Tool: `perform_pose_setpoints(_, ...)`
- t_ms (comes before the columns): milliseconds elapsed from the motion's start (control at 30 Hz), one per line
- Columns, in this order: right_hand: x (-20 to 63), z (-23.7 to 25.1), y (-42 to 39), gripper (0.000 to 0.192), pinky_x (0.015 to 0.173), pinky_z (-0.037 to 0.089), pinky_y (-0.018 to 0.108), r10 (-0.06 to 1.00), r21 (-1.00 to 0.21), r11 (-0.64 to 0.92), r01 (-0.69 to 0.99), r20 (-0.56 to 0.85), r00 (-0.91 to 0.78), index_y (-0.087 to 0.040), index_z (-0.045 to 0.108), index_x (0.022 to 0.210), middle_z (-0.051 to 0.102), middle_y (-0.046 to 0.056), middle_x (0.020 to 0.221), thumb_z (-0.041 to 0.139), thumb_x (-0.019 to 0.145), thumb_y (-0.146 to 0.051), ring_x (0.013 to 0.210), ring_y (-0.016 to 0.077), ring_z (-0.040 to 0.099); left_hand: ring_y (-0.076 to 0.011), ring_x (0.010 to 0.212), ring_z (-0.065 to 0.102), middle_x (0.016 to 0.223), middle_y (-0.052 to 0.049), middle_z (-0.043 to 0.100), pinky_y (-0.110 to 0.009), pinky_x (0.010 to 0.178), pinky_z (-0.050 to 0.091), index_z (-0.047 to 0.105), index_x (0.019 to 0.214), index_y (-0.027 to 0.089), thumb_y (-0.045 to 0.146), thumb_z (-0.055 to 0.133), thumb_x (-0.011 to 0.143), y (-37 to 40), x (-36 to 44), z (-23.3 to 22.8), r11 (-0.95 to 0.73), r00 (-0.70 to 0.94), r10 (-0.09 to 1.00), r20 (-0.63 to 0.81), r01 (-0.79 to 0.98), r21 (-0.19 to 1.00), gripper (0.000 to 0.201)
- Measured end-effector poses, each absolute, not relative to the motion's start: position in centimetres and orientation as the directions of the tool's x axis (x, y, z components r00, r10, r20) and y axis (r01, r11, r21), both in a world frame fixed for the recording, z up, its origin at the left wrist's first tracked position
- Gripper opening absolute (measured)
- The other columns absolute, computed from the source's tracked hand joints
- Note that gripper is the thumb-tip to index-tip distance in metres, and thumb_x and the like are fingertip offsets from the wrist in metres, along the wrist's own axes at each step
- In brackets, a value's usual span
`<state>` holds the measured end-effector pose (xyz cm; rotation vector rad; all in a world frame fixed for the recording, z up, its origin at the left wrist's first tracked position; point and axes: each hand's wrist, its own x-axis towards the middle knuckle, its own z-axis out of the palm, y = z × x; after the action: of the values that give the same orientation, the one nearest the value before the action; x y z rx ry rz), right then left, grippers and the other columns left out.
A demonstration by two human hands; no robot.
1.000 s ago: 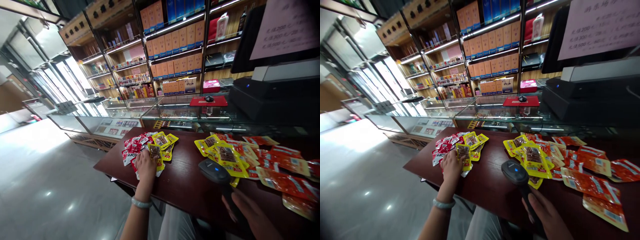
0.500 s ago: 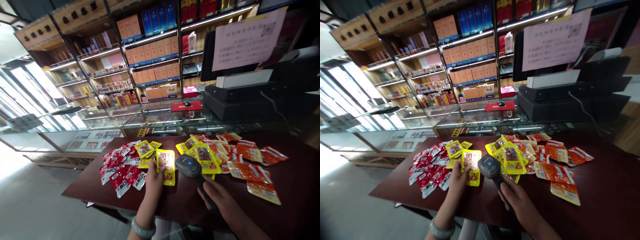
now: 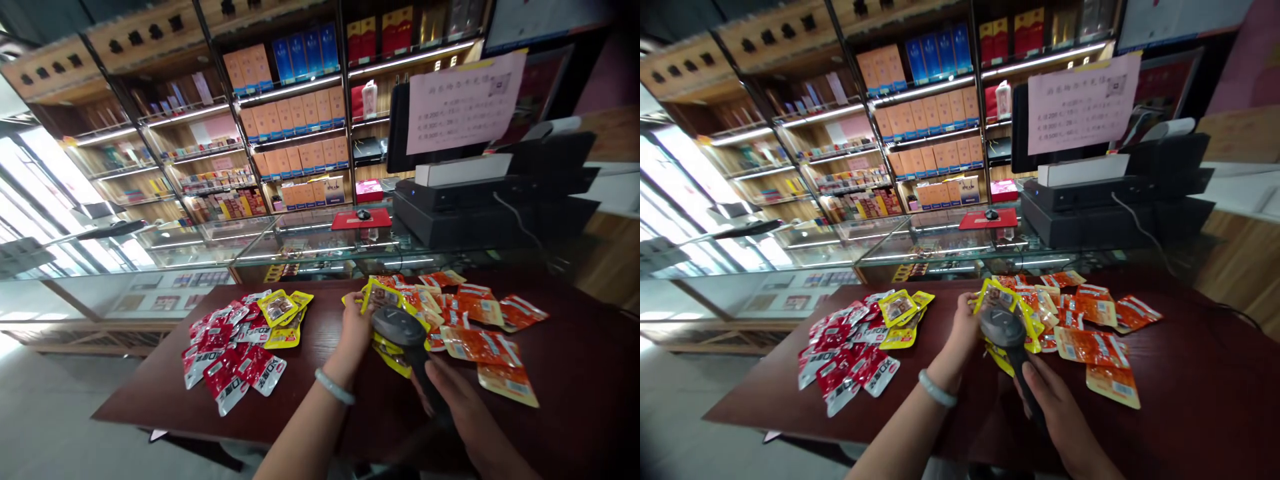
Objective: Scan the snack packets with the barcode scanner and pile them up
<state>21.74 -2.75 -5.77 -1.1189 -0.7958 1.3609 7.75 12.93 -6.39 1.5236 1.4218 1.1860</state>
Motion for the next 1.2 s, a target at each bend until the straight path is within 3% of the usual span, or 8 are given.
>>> perform_pose_setpoints(167, 22.2, -6.0, -3.4, 0.049, 0.059, 0.051, 0.027, 0.949, -0.93, -0.184, -0.32, -0.252, 0.188, -0.024, 0.071, 0.105, 0.072, 0.001, 0.075, 0.074, 0.074, -0.061, 0.068, 0.0208, 0.064, -0.0227, 0.103, 0.064, 0.11, -0.01, 0.068, -0.035, 0.091, 0.047, 0.052, 0.121, 0.022, 0.025, 0.059, 0.084, 13.0, 9.5, -5.7, -0.297, 0.088, 0.95, 0.301, 0.563, 0.771, 0.038)
perform_pose_setpoints(267, 22.4, -5.9, -3.4, 0.046, 0.063, 0.055, 0.028, 0.955, -0.941, -0.208, -0.266, -0.255, 0.155, -0.024, 0.074, 0.093, 0.074, 0.002, 0.075, 0.074, 0.071, -0.064, 0.073, 0.0233, 0.066, -0.0279, 0.118, 0.055, 0.123, -0.013, 0.063, -0.041, 0.102, 0.04, 0.055, 0.124, 0.019, 0.028, 0.067, 0.079, 13.3, 6.5, -4.9, -0.29, 0.024, 0.92, 0.392, 0.714, 0.637, 0.047)
perform_pose_setpoints(367, 22.0, -5.8, -3.2, 0.043, 0.057, 0.053, 0.027, 0.959, -0.94, -0.224, -0.256, -0.259, 0.111, -0.023, 0.073, 0.079, 0.071, 0.002, 0.07, 0.076, 0.069, -0.065, 0.066, 0.0205, 0.063, -0.0286, 0.121, 0.053, 0.125, -0.013, 0.062, -0.043, 0.105, 0.036, 0.056, 0.123, 0.019, 0.037, 0.063, 0.083, 14.3, 0.7, -3.9, -0.121, -0.124, 0.903, 0.411, 0.845, 0.52, 0.045)
perform_pose_setpoints(533, 20.1, -5.9, -3.0, 0.046, 0.054, 0.049, 0.025, 0.96, -0.922, -0.235, -0.307, -0.27, 0.076, -0.024, 0.074, 0.096, 0.071, 0.0, 0.07, 0.077, 0.071, -0.062, 0.063, 0.0185, 0.062, -0.0368, 0.129, 0.046, 0.134, -0.02, 0.056, -0.048, 0.105, 0.034, 0.052, 0.129, 0.014, 0.054, 0.054, 0.085, 15.4, -9.9, -2.9, 0.381, -0.498, 0.809, 0.312, 0.849, 0.367, 0.059)
perform_pose_setpoints(700, 17.8, -5.8, -2.7, 0.054, 0.053, 0.047, 0.024, 0.951, -0.904, -0.255, -0.342, -0.298, 0.079, -0.026, 0.074, 0.108, 0.071, 0.0, 0.072, 0.077, 0.069, -0.063, 0.07, 0.0207, 0.065, -0.0424, 0.131, 0.043, 0.134, -0.025, 0.055, -0.052, 0.103, 0.033, 0.047, 0.134, 0.01, 0.066, 0.056, 0.076, 15.1, -13.5, -3.7, 0.487, -0.536, 0.832, 0.144, 0.829, 0.274, 0.081)
perform_pose_setpoints(867, 16.7, -5.7, -2.2, 0.056, 0.047, 0.04, 0.023, 0.965, -0.921, -0.239, -0.307, -0.261, 0.032, -0.023, 0.074, 0.103, 0.063, -0.002, 0.059, 0.077, 0.066, -0.065, 0.056, 0.018, 0.058, -0.0403, 0.13, 0.047, 0.133, -0.023, 0.058, -0.048, 0.099, 0.039, 0.031, 0.147, 0.01, 0.055, 0.067, 0.072, 16.0, -13.6, -4.2, 0.469, -0.511, 0.855, 0.088, 0.835, 0.288, 0.095)
perform_pose_setpoints(1067, 16.7, -6.1, -2.3, 0.055, 0.045, 0.039, 0.022, 0.971, -0.92, -0.215, -0.327, -0.237, 0.029, -0.023, 0.074, 0.103, 0.058, -0.004, 0.056, 0.078, 0.067, -0.065, 0.057, 0.0176, 0.058, -0.0281, 0.097, 0.067, 0.097, -0.012, 0.074, -0.032, 0.078, 0.046, 0.069, 0.099, 0.018, 0.048, 0.061, 0.08, 16.0, -14.8, -4.2, 0.344, -0.425, 0.905, 0.025, 0.765, 0.544, 0.036)
perform_pose_setpoints(1200, 16.8, -5.7, -2.6, 0.05, 0.046, 0.042, 0.023, 0.968, -0.908, -0.228, -0.352, -0.25, 0.02, -0.027, 0.076, 0.099, 0.058, -0.004, 0.056, 0.078, 0.066, -0.064, 0.051, 0.0152, 0.055, -0.0209, 0.086, 0.067, 0.091, -0.007, 0.074, -0.027, 0.072, 0.046, 0.07, 0.096, 0.018, 0.043, 0.05, 0.087, 14.5, -13.9, -4.2, 0.268, -0.402, 0.911, 0.09, 0.744, 0.611, 0.033)
